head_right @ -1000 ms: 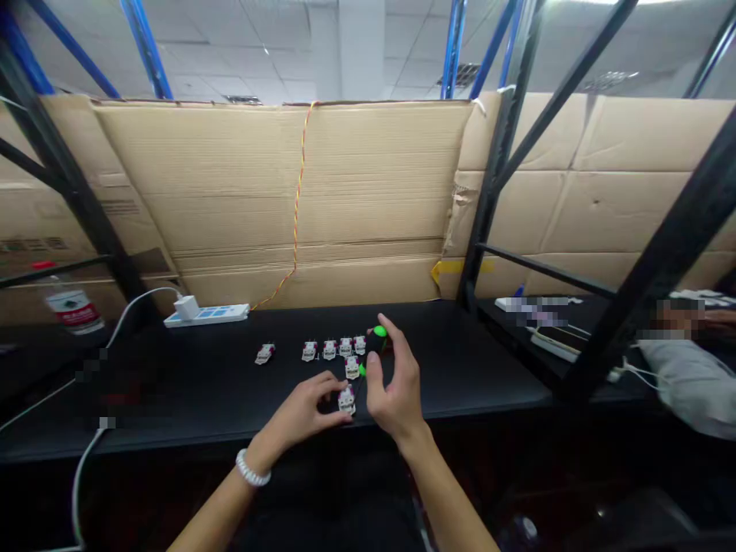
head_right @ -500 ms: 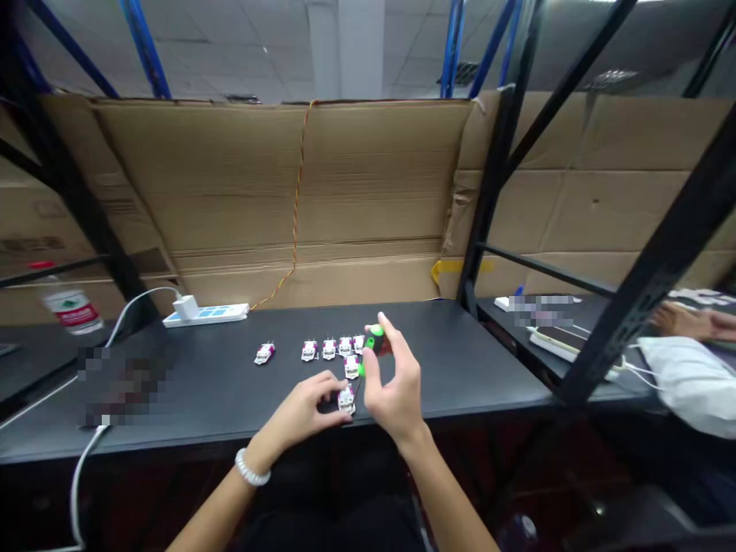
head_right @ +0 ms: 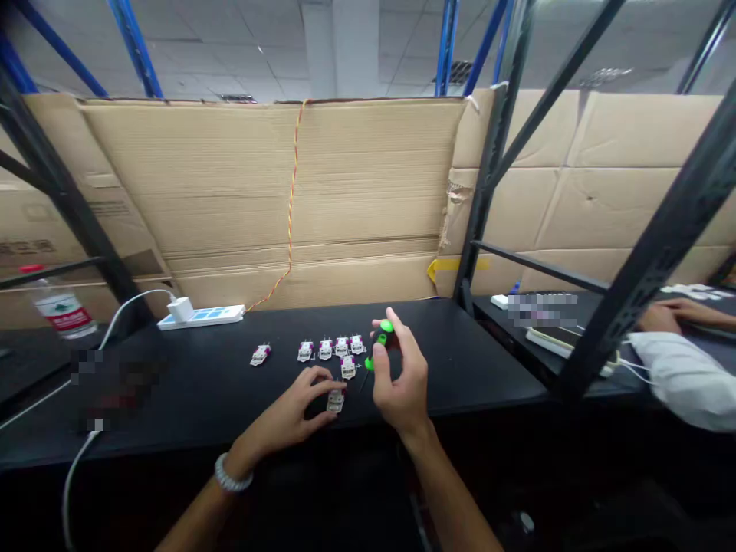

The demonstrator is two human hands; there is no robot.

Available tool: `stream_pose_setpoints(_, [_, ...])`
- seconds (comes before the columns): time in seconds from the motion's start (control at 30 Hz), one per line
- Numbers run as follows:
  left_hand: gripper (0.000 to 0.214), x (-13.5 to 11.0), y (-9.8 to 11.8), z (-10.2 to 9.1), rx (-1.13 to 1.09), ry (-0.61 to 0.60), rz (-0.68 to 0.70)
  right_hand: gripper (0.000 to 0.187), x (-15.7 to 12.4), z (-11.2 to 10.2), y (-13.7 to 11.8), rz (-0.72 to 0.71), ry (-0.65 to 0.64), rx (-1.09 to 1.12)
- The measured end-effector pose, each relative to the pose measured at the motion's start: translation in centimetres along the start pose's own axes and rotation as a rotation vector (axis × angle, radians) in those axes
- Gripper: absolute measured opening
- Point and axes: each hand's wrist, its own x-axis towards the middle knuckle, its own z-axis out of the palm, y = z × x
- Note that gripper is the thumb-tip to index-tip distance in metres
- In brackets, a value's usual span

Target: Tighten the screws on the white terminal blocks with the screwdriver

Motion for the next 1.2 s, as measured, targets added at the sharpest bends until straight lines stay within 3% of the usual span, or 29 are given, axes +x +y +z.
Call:
stream_pose_setpoints(0.17, [0.019,0.2,0.6,0.1,-0.073,0.028,0.069,0.048,0.2,-0.1,0.0,-0.006,0.013,0.006])
stream_pose_setpoints(0.43, [0.024,0.7,-0.2,0.3,-0.068,0.032,0.124,0.048,0.3,-0.4,-0.1,-0.011,0.01,0.003])
stream_pose_setpoints(0.87, [0.029,0.3,-0.6,-1.5,0.226,-0.026,0.129,0.046,0.3,-0.4,-0.2,-0.009,-0.014,-0.005])
stream_pose_setpoints(1.2, [0.023,0.4,-0.6,-1.5,0.38,-0.055,0.108,0.046,0.4,-0.4,-0.4,-0.036,-0.02,-0.001])
